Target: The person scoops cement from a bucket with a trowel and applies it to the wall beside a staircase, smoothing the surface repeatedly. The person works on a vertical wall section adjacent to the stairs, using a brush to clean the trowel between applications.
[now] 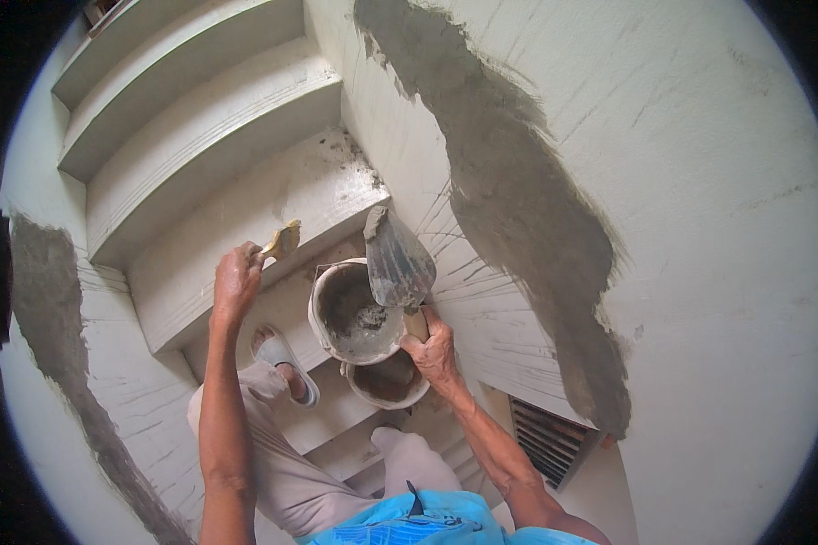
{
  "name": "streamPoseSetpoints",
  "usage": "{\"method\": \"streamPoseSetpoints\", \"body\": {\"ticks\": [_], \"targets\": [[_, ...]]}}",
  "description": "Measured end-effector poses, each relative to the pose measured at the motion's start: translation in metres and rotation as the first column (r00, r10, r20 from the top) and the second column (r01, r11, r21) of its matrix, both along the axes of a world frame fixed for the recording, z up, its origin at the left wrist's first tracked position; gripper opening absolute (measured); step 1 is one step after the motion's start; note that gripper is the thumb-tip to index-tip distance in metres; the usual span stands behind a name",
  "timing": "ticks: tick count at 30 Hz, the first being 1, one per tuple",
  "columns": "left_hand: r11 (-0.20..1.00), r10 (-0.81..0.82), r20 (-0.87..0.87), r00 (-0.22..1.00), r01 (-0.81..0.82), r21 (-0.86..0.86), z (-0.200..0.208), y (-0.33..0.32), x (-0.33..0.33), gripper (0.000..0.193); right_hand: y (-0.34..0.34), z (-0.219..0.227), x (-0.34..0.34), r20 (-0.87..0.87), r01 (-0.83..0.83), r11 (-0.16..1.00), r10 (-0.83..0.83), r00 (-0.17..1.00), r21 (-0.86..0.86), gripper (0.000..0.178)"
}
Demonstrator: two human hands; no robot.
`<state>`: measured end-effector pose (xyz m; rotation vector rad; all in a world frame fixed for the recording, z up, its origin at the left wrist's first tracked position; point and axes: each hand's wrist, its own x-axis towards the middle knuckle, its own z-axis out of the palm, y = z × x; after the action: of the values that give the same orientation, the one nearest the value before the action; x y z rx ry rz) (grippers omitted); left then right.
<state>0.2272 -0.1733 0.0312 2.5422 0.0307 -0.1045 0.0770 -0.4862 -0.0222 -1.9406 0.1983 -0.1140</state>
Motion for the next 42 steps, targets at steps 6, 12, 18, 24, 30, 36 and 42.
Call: {"method": "streamPoseSetpoints", "body": {"ticks": [6, 12, 18, 24, 30, 36, 42], "targets": [[1.000, 0.009, -0.012, 1.000, -0.009, 0.012, 0.000, -0.005, 0.000, 0.020, 0.009, 0.045, 0.018, -0.058, 0.028, 0.954, -0.011, 0.998, 0.299, 0.027], [1.000, 0.004, 0.006, 1.000, -0.004, 0.003, 0.003, -0.004, -0.002, 0.021, 0.015, 0.083, 0.057, 0.021, 0.074, 0.909, -0.090, 0.996, 0.410, 0.028], [1.000, 0.003, -0.005, 1.000, -0.003, 0.011, 0.005, -0.003, -0.002, 0.022, 0.003, 0.090, 0.080, 0.122, 0.066, 0.915, -0.124, 0.985, 0.399, 0.036], [1.000, -0.019, -0.002, 1.000, 0.019, 0.022, 0.004, -0.001, -0.001, 0.020, -0.004, 0.096, 0.090, 0.111, 0.076, 0.889, -0.141, 0.984, 0.452, 0.040], [1.000, -0.011, -0.010, 1.000, 0.011, 0.011, 0.005, -0.003, -0.001, 0.020, -0.007, 0.100, 0.094, 0.096, 0.072, 0.859, -0.139, 0.986, 0.507, 0.043], [0.999, -0.023, -0.019, 1.000, 0.024, 0.025, 0.007, -0.004, 0.000, 0.021, -0.013, 0.101, 0.096, 0.085, 0.032, 0.812, -0.100, 0.991, 0.582, 0.050], [0.999, -0.036, -0.028, 0.999, 0.036, 0.018, 0.002, -0.005, 0.004, 0.022, -0.020, 0.102, 0.099, 0.105, -0.016, 0.749, -0.072, 0.992, 0.662, 0.049]]}}
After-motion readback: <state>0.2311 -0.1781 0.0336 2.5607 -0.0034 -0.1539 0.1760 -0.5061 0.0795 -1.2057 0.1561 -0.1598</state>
